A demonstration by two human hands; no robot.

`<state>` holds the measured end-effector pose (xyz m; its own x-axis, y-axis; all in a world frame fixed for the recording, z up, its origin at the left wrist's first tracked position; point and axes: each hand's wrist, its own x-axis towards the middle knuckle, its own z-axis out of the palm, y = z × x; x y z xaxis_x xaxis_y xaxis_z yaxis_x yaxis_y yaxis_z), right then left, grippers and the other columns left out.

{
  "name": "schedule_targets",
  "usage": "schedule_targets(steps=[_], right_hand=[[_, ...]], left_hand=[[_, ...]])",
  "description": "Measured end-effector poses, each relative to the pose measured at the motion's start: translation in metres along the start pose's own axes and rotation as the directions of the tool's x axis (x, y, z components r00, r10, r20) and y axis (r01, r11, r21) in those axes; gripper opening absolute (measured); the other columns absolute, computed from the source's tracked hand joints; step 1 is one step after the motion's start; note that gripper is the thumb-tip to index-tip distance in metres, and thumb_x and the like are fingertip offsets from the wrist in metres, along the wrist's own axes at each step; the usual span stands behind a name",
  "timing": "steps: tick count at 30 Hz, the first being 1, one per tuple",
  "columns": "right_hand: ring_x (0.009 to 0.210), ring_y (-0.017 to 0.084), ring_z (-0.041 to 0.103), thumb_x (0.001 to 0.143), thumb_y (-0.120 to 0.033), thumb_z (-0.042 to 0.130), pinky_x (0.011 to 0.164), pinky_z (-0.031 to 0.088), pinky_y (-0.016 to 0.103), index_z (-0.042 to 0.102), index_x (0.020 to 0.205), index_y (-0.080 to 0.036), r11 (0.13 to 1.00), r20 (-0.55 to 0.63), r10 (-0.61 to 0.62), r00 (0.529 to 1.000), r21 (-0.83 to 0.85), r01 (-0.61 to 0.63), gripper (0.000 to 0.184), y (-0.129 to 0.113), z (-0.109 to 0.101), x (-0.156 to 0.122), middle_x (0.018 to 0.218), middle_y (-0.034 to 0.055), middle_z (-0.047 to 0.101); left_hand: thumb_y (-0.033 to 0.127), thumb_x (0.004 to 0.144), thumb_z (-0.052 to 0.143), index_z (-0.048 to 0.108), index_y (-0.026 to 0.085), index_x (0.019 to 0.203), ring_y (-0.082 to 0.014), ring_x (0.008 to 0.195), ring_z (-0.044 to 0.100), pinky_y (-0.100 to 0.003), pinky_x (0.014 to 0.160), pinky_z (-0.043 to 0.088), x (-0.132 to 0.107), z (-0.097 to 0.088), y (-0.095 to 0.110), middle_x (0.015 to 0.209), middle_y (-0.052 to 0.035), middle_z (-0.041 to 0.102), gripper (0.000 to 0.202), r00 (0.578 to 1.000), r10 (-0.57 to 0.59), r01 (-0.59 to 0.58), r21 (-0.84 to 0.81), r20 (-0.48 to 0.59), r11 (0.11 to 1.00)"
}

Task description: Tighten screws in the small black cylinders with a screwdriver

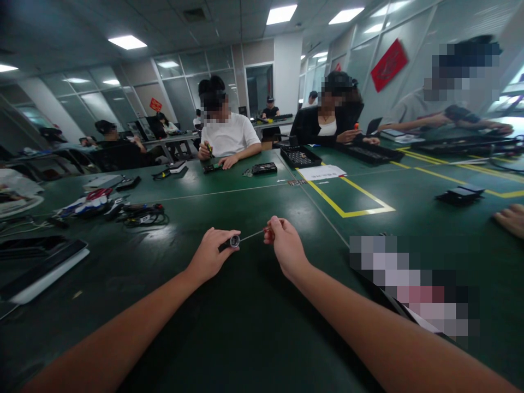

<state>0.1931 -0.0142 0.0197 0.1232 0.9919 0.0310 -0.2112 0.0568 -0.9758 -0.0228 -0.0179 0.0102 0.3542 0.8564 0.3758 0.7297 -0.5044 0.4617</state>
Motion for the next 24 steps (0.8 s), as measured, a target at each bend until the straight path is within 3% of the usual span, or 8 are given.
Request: schedule_targets(steps=[8, 19, 24], right_hand=[[0.072, 0.017, 0.062, 0.089, -0.049, 0.059, 0.070, 0.051, 0.034, 0.061, 0.088, -0.020, 0.985, 0.075, -0.128, 0.989, -0.103, 0.135, 0.029, 0.002, 0.004, -0.004, 0.080, 0.0027, 0.065], [0.082, 0.020, 0.067, 0.091, -0.038, 0.054, 0.080, 0.052, 0.037, 0.060, 0.096, -0.022, 0.912, 0.170, -0.253, 0.952, -0.287, 0.294, 0.019, -0.005, 0.002, -0.012, 0.088, 0.0042, 0.068], [0.078, 0.020, 0.066, 0.095, -0.035, 0.049, 0.071, 0.049, 0.033, 0.060, 0.100, -0.023, 0.872, 0.239, -0.242, 0.940, -0.372, 0.319, 0.017, -0.007, -0.001, -0.014, 0.083, 0.0015, 0.068]], left_hand=[[0.028, 0.091, 0.067, 0.061, 0.030, 0.127, -0.0241, 0.116, 0.060, -0.058, 0.117, 0.022, 0.001, 0.001, 0.001, 0.121, -0.0024, 0.069, 0.036, 1.000, -0.012, 0.013, -0.008, 0.018, 1.000], [0.031, 0.090, 0.069, 0.062, 0.026, 0.125, -0.0251, 0.113, 0.061, -0.055, 0.115, 0.028, 0.001, 0.003, -0.003, 0.117, -0.0039, 0.070, 0.036, 0.998, -0.050, 0.050, -0.012, -0.043, 0.999], [0.030, 0.089, 0.071, 0.064, 0.028, 0.122, -0.0257, 0.115, 0.060, -0.057, 0.115, 0.026, 0.001, 0.003, -0.003, 0.118, -0.0029, 0.070, 0.034, 0.999, -0.043, 0.043, -0.009, -0.030, 0.999]])
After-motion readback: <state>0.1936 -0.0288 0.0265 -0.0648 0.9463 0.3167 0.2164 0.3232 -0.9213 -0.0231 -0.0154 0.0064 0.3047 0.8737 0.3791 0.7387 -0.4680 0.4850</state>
